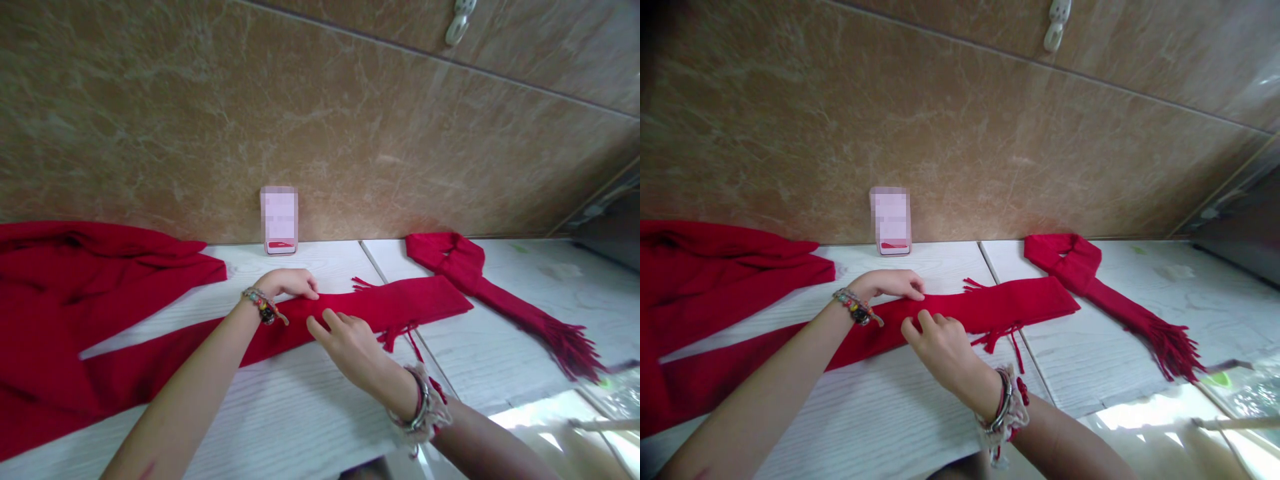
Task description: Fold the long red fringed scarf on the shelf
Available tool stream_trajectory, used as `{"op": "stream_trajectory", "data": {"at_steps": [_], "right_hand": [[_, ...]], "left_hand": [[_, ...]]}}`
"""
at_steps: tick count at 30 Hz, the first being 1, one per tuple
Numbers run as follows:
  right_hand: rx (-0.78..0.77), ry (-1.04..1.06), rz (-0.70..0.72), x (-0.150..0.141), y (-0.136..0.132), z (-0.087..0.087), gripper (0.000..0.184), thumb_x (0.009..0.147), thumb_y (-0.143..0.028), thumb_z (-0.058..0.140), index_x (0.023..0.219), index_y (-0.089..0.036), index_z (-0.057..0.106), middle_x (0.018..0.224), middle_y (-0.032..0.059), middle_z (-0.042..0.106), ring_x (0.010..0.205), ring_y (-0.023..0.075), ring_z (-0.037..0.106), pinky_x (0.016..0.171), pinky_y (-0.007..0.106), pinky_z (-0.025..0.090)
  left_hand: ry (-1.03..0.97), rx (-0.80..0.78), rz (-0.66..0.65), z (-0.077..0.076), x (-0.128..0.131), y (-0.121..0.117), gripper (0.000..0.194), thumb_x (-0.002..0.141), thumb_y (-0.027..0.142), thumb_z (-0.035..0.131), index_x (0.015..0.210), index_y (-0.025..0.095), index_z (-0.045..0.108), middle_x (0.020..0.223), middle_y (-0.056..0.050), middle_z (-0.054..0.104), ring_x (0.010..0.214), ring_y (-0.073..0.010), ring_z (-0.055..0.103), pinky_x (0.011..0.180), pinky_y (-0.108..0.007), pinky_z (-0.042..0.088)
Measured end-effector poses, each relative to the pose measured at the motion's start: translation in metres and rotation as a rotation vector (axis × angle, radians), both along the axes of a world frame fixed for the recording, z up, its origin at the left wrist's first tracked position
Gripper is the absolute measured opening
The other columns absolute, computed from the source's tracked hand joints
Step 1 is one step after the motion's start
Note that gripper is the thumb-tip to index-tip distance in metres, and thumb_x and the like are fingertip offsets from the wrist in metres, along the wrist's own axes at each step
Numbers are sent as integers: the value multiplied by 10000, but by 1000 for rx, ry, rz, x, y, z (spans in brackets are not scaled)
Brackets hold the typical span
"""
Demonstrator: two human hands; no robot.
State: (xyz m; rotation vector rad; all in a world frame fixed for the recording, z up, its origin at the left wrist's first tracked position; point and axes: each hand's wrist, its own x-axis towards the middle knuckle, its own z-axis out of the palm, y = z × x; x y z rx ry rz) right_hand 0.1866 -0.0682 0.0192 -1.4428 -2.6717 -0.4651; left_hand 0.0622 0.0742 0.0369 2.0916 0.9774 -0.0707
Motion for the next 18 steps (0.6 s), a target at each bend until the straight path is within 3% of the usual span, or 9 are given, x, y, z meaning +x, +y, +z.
{"op": "stream_trajectory", "data": {"at_steps": [10,18], "right_hand": [[78,36,-12,1,3,3,154,860,-107,436,804,-167,567,740,39,550,630,145,513,526,266,359],[166,27,-113,0,-5,16,162,845,-104,448,946,-164,560,777,74,554,659,189,526,526,298,399]], "left_hand": [[-207,-259,74,-1,-5,2,210,564,337,598,675,160,572,602,38,515,564,-104,402,543,-221,303],[-347,-224,111,4,-7,-6,266,608,411,607,678,168,524,651,31,531,623,-120,467,603,-241,363]]}}
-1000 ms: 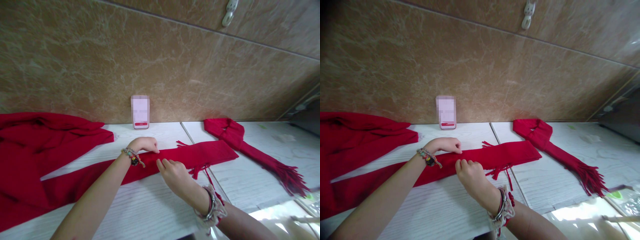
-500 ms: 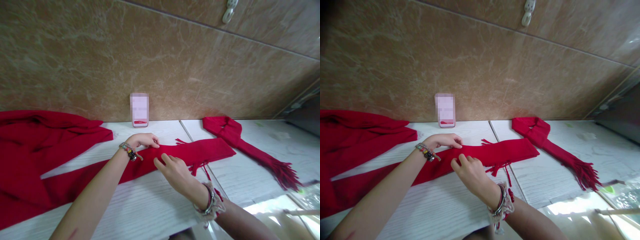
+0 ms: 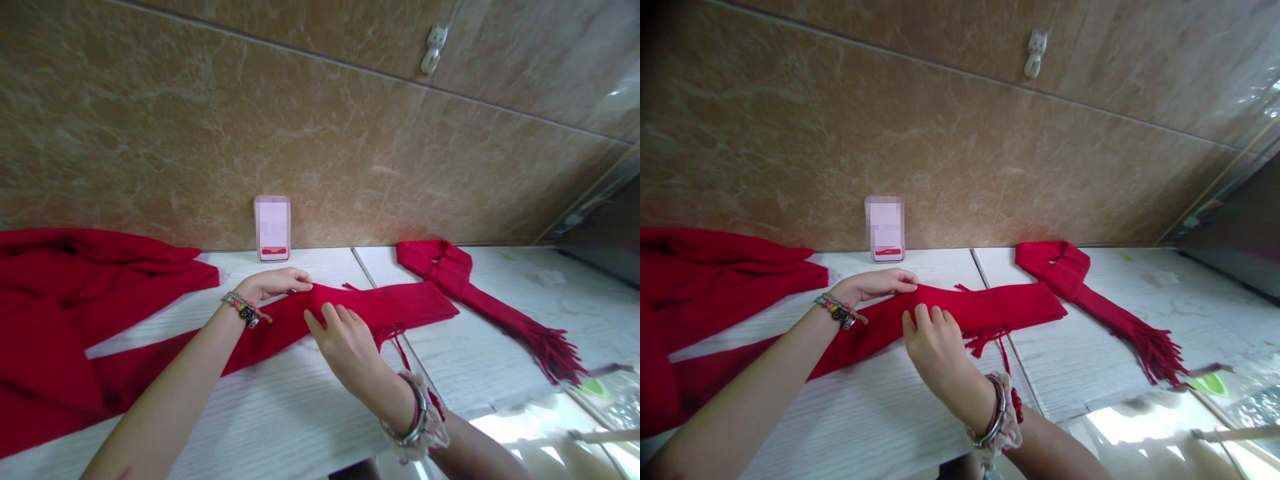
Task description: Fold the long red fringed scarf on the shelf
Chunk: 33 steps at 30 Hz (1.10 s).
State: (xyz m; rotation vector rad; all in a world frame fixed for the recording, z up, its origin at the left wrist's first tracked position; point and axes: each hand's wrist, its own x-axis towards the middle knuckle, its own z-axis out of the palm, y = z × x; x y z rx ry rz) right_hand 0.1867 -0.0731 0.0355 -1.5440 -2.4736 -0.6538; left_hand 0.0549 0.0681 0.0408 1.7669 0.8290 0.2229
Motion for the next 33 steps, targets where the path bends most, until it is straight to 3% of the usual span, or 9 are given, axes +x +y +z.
{"op": "stream_trajectory", "data": {"at_steps": [4,8,11,16,22,26,29,33], "right_hand": [[-18,-30,34,6,-4,8,184,842,-106,450,989,-152,552,754,73,556,616,180,538,489,290,406],[-3,-9,52,20,-7,13,188,838,-88,449,982,-133,562,764,70,566,622,174,551,500,282,412],[-11,117,22,35,-9,17,163,845,-96,441,905,-140,586,766,55,565,624,147,544,522,254,407],[25,404,-40,71,-11,37,275,854,-368,466,911,-164,642,817,61,579,614,123,546,522,232,406],[206,751,-90,124,-1,60,145,800,-236,502,793,-180,635,673,10,577,608,115,543,584,233,431],[127,989,-249,166,9,69,200,732,-309,557,887,-187,529,650,-32,550,552,114,537,533,244,430],[14,1140,-319,197,17,69,302,654,-316,610,892,-204,462,687,-40,554,538,114,539,490,242,428],[-105,1299,-350,220,23,58,336,578,-255,622,849,-212,429,632,-79,511,475,90,499,442,218,411]], "left_hand": [[-162,-1,51,5,3,-9,250,654,392,602,710,164,516,890,-30,613,848,-162,541,766,-278,406],[-259,40,19,10,18,-12,269,713,410,584,704,157,492,1104,-90,589,1006,-193,518,869,-316,384],[-281,74,-14,15,35,-12,320,734,464,569,746,157,479,1083,-103,602,965,-202,538,832,-328,407],[-282,211,-12,34,77,-13,352,757,516,505,794,168,468,811,-15,583,762,-151,528,712,-272,415],[-367,461,-6,63,144,-9,185,824,331,431,756,160,450,731,29,469,706,-108,448,706,-232,386],[-411,513,-49,75,186,-8,141,842,260,398,767,153,452,723,28,464,695,-105,449,694,-233,387],[-384,580,-89,76,212,-7,128,835,249,412,792,148,478,746,16,498,725,-117,469,724,-251,393],[-227,664,-68,63,228,-10,207,847,261,399,959,123,505,903,-60,579,840,-158,528,792,-282,401]]}}
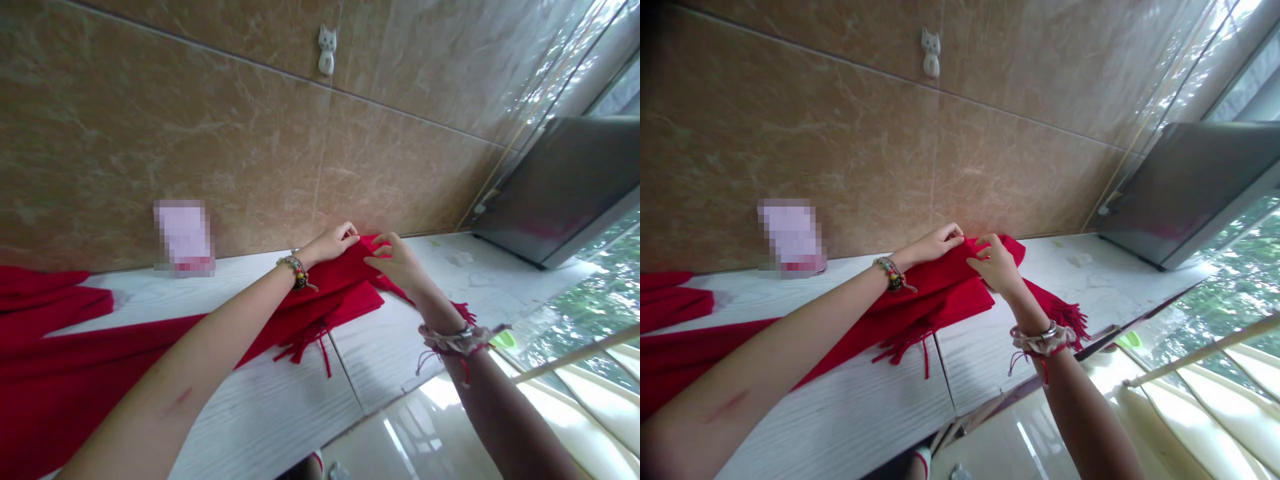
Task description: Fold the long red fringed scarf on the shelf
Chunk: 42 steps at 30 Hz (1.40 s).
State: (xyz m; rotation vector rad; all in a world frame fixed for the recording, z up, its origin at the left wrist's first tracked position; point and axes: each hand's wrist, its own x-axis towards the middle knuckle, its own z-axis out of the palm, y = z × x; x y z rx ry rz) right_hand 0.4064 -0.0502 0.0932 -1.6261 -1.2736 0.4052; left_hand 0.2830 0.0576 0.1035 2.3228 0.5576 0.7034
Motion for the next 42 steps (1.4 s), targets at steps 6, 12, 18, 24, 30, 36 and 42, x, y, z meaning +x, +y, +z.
{"op": "stream_trajectory", "data": {"at_steps": [6,12,18,24,30,36,42], "right_hand": [[-27,270,33,3,4,-28,347,530,-310,616,802,-204,429,583,-102,475,431,70,460,372,174,353],[131,434,189,-16,14,-11,346,532,-304,642,795,-215,436,604,-90,505,513,92,524,423,187,403],[276,425,212,-18,12,8,290,566,-249,626,790,-215,446,654,-74,540,558,84,536,455,177,415],[-119,243,-52,23,10,-51,183,573,-187,573,733,-200,483,502,-99,436,428,81,442,399,197,378],[-138,-90,-145,47,6,-69,172,591,-124,553,736,-200,503,532,-80,441,459,86,422,415,192,328],[-100,91,-39,41,3,-45,262,648,-198,561,906,-216,517,712,-35,502,547,113,526,457,234,449],[-80,-299,-146,51,2,-51,196,640,-153,596,832,-194,596,745,14,563,722,172,565,689,334,484]], "left_hand": [[497,138,207,-41,-50,-61,808,755,591,461,1377,157,183,1405,-210,260,1260,-369,282,943,-488,311],[693,544,385,-74,-99,-111,593,794,111,470,1357,151,288,1374,-132,370,1199,-252,420,894,-358,437],[519,858,606,-38,-119,-64,455,815,-13,326,1200,138,515,1228,-95,544,1041,-200,551,772,-287,517],[654,804,352,-61,-92,-69,526,783,-55,348,1265,139,437,1347,-134,408,1141,-195,478,743,-265,533],[655,764,228,-87,-70,-79,524,803,-19,377,1303,137,391,1368,-147,373,1226,-214,393,787,-281,515],[555,660,294,-78,-63,-78,448,847,101,392,1290,162,411,1345,-112,418,1209,-218,407,915,-361,419],[551,503,320,-74,-41,-76,392,869,91,318,1238,125,447,1113,-126,608,971,-190,596,793,-297,475]]}}
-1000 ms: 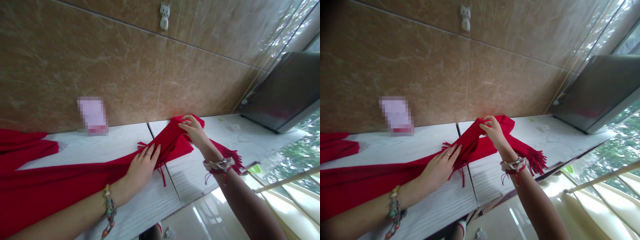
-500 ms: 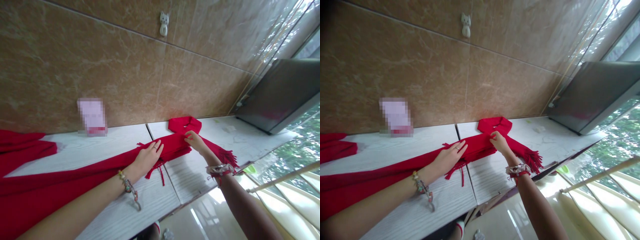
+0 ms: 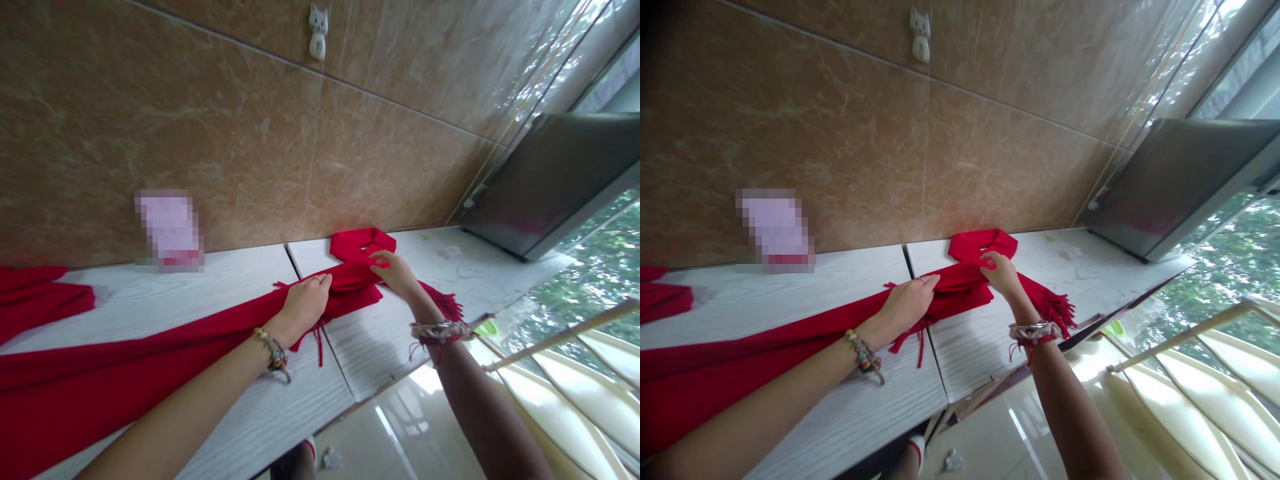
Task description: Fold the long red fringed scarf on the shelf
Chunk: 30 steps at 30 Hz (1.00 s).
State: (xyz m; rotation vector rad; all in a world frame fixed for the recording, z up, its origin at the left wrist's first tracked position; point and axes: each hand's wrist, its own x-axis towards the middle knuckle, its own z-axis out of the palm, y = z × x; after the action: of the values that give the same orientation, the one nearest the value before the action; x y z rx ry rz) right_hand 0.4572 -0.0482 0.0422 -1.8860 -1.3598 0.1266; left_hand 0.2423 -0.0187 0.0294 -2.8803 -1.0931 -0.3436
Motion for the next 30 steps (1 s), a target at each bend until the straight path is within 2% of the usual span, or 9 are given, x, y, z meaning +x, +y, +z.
{"op": "stream_trajectory", "data": {"at_steps": [1,3,6,8,12,17,23,28,30], "right_hand": [[-9,-22,0,0,-3,-4,212,655,-191,603,867,-194,599,786,29,574,746,184,570,704,351,485],[7,-42,36,-4,-12,-15,371,670,-296,619,1025,-199,566,939,70,573,832,212,571,733,381,486],[95,-117,105,-22,-23,-29,697,615,-375,671,1240,-200,417,1155,118,483,1056,257,488,866,423,434],[157,-152,62,-37,-24,-36,755,606,-345,674,1276,-170,372,1175,140,452,1098,268,455,918,437,395],[224,-139,-91,-48,-14,-40,646,607,-166,583,1232,-153,419,1051,120,506,997,261,512,902,438,402],[206,-67,-195,-31,-11,-42,559,540,-65,472,1084,-179,532,878,64,579,823,224,561,789,386,462],[175,-54,-204,-22,-15,-45,445,563,-93,439,970,-171,602,795,41,597,721,189,548,742,351,463],[103,2,-167,-20,-14,-44,491,506,-60,402,918,-191,637,706,0,550,665,169,531,685,311,465],[138,-20,-148,-21,-15,-42,486,511,-46,385,897,-178,651,729,17,548,668,167,528,689,307,463]], "left_hand": [[-6,-31,34,1,2,2,381,875,99,303,1222,131,456,1023,-115,646,886,-188,629,738,-290,489],[-31,-72,92,4,4,7,359,888,132,284,1191,143,475,901,-93,674,795,-195,649,677,-292,493],[-61,-87,112,8,3,11,336,897,173,277,1140,151,507,878,-89,675,806,-207,647,678,-300,487],[-59,-88,111,10,2,11,330,899,190,275,1117,156,521,875,-85,676,805,-208,647,678,-301,486],[-78,-70,97,10,1,8,323,900,201,282,1116,166,519,924,-78,670,813,-191,644,693,-291,487],[-126,-29,39,5,-1,6,323,892,175,291,1105,140,532,993,-92,654,851,-181,634,745,-293,490],[-71,2,-93,-9,-1,5,355,863,186,400,1192,95,498,1270,-144,494,1175,-191,455,984,-286,352],[-20,29,-172,-24,-3,7,389,845,166,427,1226,117,483,1300,-128,469,1237,-195,378,1035,-306,290],[-40,29,-196,-27,-4,8,395,841,139,416,1230,128,483,1306,-109,468,1245,-180,366,1049,-302,268]]}}
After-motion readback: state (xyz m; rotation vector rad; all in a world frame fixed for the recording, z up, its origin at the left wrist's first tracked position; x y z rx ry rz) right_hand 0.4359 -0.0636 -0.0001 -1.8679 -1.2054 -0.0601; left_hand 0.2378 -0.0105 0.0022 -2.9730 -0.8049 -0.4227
